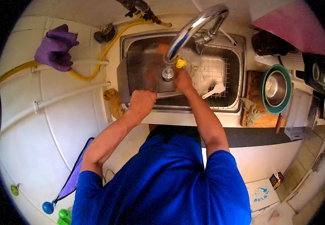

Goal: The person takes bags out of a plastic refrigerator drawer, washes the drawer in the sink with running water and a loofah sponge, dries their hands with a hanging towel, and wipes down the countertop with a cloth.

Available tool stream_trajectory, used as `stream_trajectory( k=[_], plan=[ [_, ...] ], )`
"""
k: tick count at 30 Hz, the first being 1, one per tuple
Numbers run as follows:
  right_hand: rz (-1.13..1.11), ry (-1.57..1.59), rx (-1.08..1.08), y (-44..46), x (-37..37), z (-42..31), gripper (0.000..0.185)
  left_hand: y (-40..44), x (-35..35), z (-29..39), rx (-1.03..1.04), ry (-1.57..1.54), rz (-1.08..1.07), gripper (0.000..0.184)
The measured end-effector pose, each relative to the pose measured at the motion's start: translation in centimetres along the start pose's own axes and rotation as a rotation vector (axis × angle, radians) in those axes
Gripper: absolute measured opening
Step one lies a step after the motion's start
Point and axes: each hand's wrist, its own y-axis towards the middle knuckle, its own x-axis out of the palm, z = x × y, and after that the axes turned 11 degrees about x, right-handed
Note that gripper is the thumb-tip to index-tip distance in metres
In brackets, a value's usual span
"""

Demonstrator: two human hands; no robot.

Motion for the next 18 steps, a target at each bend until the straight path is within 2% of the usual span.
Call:
stream_trajectory(
  k=[1,2,3,5,6,7,9,10,12,13,15,16,17,18],
  plan=[
    [0.122,0.028,-0.076,-0.3,-1.0,0.0,0.031,0.5,-1.0,0.4,-0.03,0.021,-0.083,0.012],
    [0.101,0.071,-0.088,-0.6,-1.8,0.3,0.036,0.9,-1.8,0.9,-0.059,0.041,-0.168,0.015],
    [0.11,0.071,-0.091,-1.2,-2.8,0.3,0.036,1.2,-2.3,1.3,-0.055,0.045,-0.161,0.015],
    [0.078,0.066,-0.279,-2.6,-4.5,0.5,0.053,1.5,-3.2,1.8,-0.068,0.12,-0.137,0.011],
    [-0.012,0.031,-0.301,-3.8,-5.0,0.7,0.058,1.7,-3.6,1.8,-0.066,0.124,-0.139,0.011],
    [-0.009,0.034,-0.301,-5.2,-5.0,0.8,0.058,2.1,-4.1,1.5,-0.074,0.119,-0.132,0.011],
    [-0.043,-0.095,-0.59,-7.5,-4.7,0.6,0.054,3.0,-5.1,1.0,-0.081,0.116,-0.123,0.012],
    [-0.037,-0.091,-0.586,-8.1,-4.0,0.7,0.054,3.2,-5.6,0.6,-0.089,0.091,-0.172,0.013],
    [0.026,-0.075,-0.369,-8.1,-1.8,0.7,0.056,3.7,-6.4,-0.2,-0.071,0.067,-0.218,0.016],
    [0.032,-0.069,-0.372,-7.5,-0.8,0.7,0.056,4.1,-7.0,-0.2,-0.071,0.076,-0.218,0.016],
    [-0.059,-0.008,-0.184,-6.4,0.7,0.6,0.065,4.8,-8.5,-0.1,-0.043,0.193,-0.304,0.017],
    [-0.151,0.11,-0.267,-6.0,0.8,0.9,0.063,5.2,-9.2,-0.1,-0.039,0.202,-0.307,0.017],
    [-0.145,0.117,-0.265,-6.1,1.2,1.2,0.063,5.5,-10.0,-0.1,-0.031,0.235,-0.333,0.017],
    [-0.14,0.256,-0.312,-6.5,1.4,1.2,0.059,5.9,-10.8,0.0,-0.025,0.267,-0.357,0.018]
  ],
)
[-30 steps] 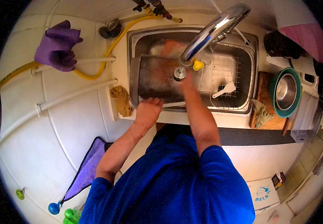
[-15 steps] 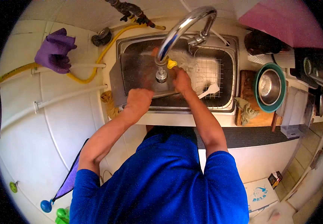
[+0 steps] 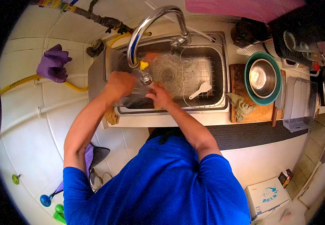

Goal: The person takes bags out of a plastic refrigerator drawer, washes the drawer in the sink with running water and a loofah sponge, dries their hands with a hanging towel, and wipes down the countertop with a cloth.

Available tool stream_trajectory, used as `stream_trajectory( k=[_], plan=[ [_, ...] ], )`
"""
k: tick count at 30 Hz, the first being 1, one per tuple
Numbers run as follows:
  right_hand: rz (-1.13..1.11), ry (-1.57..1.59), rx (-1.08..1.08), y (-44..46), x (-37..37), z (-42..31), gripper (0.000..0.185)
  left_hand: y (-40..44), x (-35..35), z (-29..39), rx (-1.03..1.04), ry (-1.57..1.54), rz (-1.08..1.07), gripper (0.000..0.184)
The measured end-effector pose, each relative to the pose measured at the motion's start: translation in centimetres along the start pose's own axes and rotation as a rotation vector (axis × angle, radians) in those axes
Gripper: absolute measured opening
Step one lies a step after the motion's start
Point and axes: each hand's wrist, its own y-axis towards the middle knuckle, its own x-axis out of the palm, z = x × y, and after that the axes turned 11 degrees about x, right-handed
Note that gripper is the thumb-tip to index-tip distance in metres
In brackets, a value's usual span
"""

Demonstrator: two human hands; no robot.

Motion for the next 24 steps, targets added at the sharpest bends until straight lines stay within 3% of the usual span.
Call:
stream_trajectory(
  k=[4,13,15,19,24],
  plan=[
    [0.06,0.239,-0.061,-0.9,1.9,-0.4,0.044,0.5,-2.3,-0.1,0.025,0.031,-0.082,0.019],
    [0.13,0.38,-0.097,-2.2,4.1,-2.3,0.043,0.0,-3.8,-0.7,0.03,0.151,-0.054,0.024],
    [0.108,0.42,-0.084,-2.5,4.0,-2.8,0.042,0.1,-4.9,-0.7,0.035,0.188,-0.185,0.026],
    [0.067,0.426,-0.083,-3.3,3.1,-3.8,0.04,-0.6,-7.2,-0.2,0.019,0.14,-0.248,0.028],
    [0.01,0.395,-0.079,-4.6,1.7,-5.0,0.036,-2.5,-7.2,-1.6,0.163,0.1,-0.177,0.031]
  ],
)
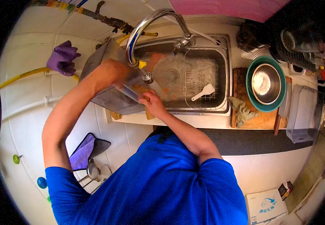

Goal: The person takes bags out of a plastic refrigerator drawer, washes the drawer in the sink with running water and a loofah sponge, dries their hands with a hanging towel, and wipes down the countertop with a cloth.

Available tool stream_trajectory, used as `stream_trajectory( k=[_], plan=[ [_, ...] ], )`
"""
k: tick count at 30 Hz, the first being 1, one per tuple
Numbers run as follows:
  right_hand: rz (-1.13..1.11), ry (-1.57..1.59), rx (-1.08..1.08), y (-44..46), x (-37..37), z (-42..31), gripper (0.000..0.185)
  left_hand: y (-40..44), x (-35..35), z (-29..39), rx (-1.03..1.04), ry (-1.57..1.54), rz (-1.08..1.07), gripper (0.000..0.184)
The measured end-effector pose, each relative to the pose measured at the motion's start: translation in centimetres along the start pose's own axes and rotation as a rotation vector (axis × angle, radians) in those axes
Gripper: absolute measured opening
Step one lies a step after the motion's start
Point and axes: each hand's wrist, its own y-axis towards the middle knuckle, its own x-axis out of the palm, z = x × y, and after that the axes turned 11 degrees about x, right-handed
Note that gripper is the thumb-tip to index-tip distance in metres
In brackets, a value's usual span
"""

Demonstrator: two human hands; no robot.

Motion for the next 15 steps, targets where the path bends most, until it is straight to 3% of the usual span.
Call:
stream_trajectory(
  k=[2,4,5,7,9,11,15],
  plan=[
    [-0.036,0.001,0.0,0.1,-0.7,-0.6,0.034,-1.3,0.0,0.6,-0.076,-0.024,-0.057,0.032],
    [-0.268,0.113,0.087,0.5,-2.1,-1.2,0.033,-2.4,0.2,1.2,-0.146,-0.047,-0.112,0.032],
    [-0.27,0.111,0.082,1.0,-3.5,-0.5,0.033,-2.9,0.9,1.0,-0.157,-0.066,-0.112,0.034],
    [-0.486,0.297,0.262,3.7,-7.5,1.9,0.041,-3.7,1.5,1.0,-0.182,-0.086,-0.105,0.035],
    [-0.303,0.117,0.198,6.8,-10.4,3.3,0.052,-4.6,2.1,1.2,-0.212,-0.094,-0.033,0.036],
    [-0.182,-0.291,0.2,10.5,-12.8,2.1,0.062,-5.2,2.1,2.0,-0.217,-0.096,0.003,0.035],
    [0.133,-0.286,0.148,11.5,-15.1,-6.4,0.068,-6.1,1.2,3.4,-0.263,-0.097,0.038,0.033]
  ],
)
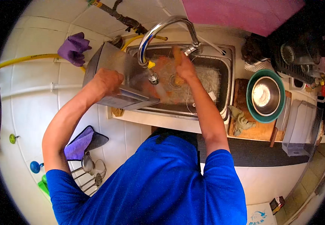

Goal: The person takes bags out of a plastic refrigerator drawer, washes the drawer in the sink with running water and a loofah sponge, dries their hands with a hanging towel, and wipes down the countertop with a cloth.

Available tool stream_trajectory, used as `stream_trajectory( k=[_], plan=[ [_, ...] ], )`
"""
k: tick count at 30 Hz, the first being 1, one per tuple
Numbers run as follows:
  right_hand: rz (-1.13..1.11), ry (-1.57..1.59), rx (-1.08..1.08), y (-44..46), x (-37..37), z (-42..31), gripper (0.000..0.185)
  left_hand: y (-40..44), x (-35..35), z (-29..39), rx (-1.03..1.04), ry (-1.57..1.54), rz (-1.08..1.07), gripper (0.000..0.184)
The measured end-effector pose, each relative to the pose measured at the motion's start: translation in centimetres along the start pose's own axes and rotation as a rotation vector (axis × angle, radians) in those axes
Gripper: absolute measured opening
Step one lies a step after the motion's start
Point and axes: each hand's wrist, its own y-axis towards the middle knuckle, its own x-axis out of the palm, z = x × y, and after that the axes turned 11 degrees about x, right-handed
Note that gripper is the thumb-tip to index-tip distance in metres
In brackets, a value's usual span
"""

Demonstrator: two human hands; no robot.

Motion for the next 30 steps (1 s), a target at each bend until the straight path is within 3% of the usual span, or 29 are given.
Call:
stream_trajectory(
  k=[2,4,6,9,13,18,22,24,28,30],
  plan=[
    [0.054,-0.006,-0.009,-0.7,-0.4,-0.1,0.07,-0.5,-0.1,0.3,0.0,0.005,0.013,0.032],
    [0.018,-0.18,-0.243,-0.2,1.0,3.0,0.074,-0.8,-0.3,0.4,-0.002,0.013,0.028,0.031],
    [0.081,-0.233,-0.307,-4.1,3.9,3.2,0.075,-1.1,-0.6,0.7,0.005,0.018,-0.008,0.028],
    [0.031,-0.41,-0.158,-10.9,4.6,-4.6,0.079,-1.1,-0.1,1.0,-0.006,0.002,0.016,0.027],
    [0.133,-0.434,-0.188,-8.8,6.6,-4.7,0.072,-0.7,-0.3,1.1,-0.011,0.03,-0.041,0.028],
    [0.215,-0.569,-0.396,-5.6,4.6,-3.7,0.06,-1.0,-0.7,0.6,-0.131,-0.02,0.003,0.031],
    [0.109,-0.538,-0.332,-6.0,3.6,-3.9,0.059,-1.6,-0.5,-0.5,-0.135,-0.112,0.094,0.042],
    [0.153,-0.445,-0.19,-6.5,2.1,-3.3,0.057,-1.2,-0.2,-1.2,-0.153,-0.241,0.125,0.046],
    [0.228,-0.324,-0.112,-6.3,1.4,1.2,0.051,0.6,0.3,-3.1,-0.205,-0.29,0.108,0.051],
    [0.292,-0.294,-0.123,-6.4,1.7,3.0,0.05,1.4,0.6,-4.4,-0.149,-0.374,-0.109,0.053]
  ],
)
